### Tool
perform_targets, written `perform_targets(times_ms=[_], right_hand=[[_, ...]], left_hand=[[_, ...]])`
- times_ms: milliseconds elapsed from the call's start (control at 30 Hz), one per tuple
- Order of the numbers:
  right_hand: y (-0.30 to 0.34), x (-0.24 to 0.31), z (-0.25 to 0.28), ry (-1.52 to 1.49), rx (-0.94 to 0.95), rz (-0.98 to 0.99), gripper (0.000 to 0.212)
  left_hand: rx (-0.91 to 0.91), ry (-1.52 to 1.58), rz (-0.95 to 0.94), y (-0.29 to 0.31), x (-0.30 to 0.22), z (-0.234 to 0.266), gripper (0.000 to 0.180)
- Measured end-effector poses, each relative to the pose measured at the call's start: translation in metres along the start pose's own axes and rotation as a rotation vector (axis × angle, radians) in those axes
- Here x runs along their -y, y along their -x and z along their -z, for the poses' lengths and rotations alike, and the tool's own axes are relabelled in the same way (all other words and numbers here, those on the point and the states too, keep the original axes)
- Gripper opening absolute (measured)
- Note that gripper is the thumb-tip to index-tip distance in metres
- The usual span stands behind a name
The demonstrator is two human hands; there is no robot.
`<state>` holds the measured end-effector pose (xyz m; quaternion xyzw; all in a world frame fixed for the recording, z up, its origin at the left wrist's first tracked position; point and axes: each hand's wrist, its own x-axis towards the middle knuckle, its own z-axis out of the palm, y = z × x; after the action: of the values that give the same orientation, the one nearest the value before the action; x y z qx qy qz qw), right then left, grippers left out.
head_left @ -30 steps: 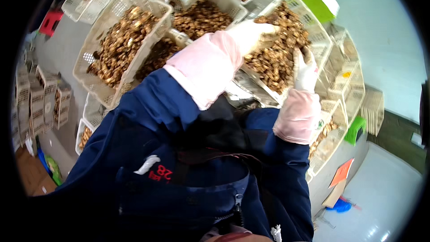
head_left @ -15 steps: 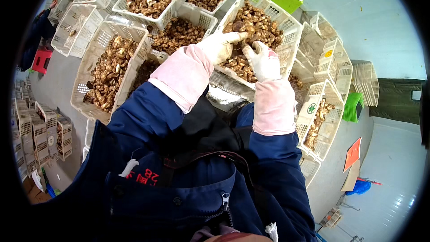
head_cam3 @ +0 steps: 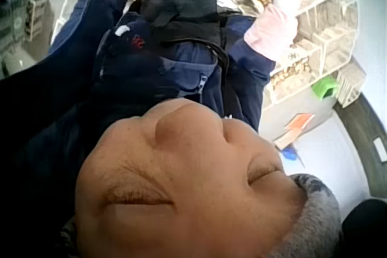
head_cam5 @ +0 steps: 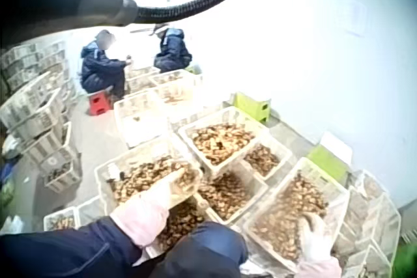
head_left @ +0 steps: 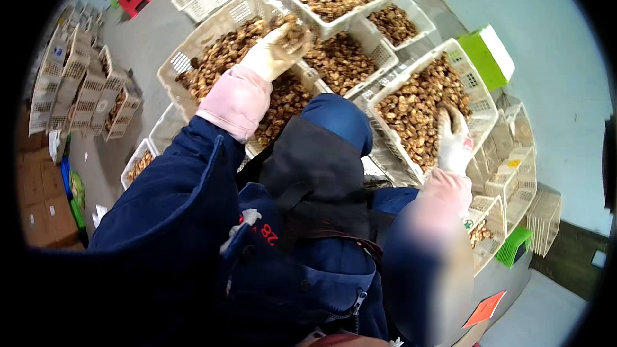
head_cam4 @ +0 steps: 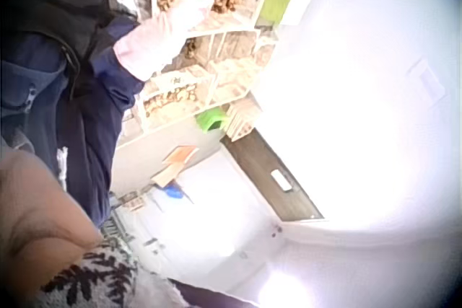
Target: The person sorts tubers into plastic crates by hand, picking them up from a pile and placing them into different containers.
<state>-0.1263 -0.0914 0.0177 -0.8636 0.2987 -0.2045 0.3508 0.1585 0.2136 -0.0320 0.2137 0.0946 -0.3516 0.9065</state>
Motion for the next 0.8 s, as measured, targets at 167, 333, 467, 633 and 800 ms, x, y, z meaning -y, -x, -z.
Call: perform_targets(times_ms=[167, 333, 467, 633, 800], right_hand=[[-0.008, -0.022, -0.013, -0.166, 0.041, -0.018, 0.027], [-0.01, -0.03, -0.021, 0.08, 0.101, 0.005, 0.029], [-0.005, -0.015, -0.027, 0.3, 0.232, -0.056, 0.031], [-0.009, -0.045, -0.042, 0.335, 0.296, -0.045, 0.031], [-0.01, -0.078, -0.048, 0.239, 0.406, 0.008, 0.031]], left_hand=[[-0.188, -0.2, -0.134, 0.014, -0.075, 0.079, 0.026], [-0.669, -0.87, -0.319, 0.017, -0.119, 0.109, 0.092], [-0.454, -0.747, -0.535, 0.029, -0.133, 0.123, 0.067], [-0.167, -0.814, -0.38, 0.036, -0.06, 0.059, 0.057], [0.297, -0.843, -0.145, 0.053, 0.098, -0.078, 0.059]])
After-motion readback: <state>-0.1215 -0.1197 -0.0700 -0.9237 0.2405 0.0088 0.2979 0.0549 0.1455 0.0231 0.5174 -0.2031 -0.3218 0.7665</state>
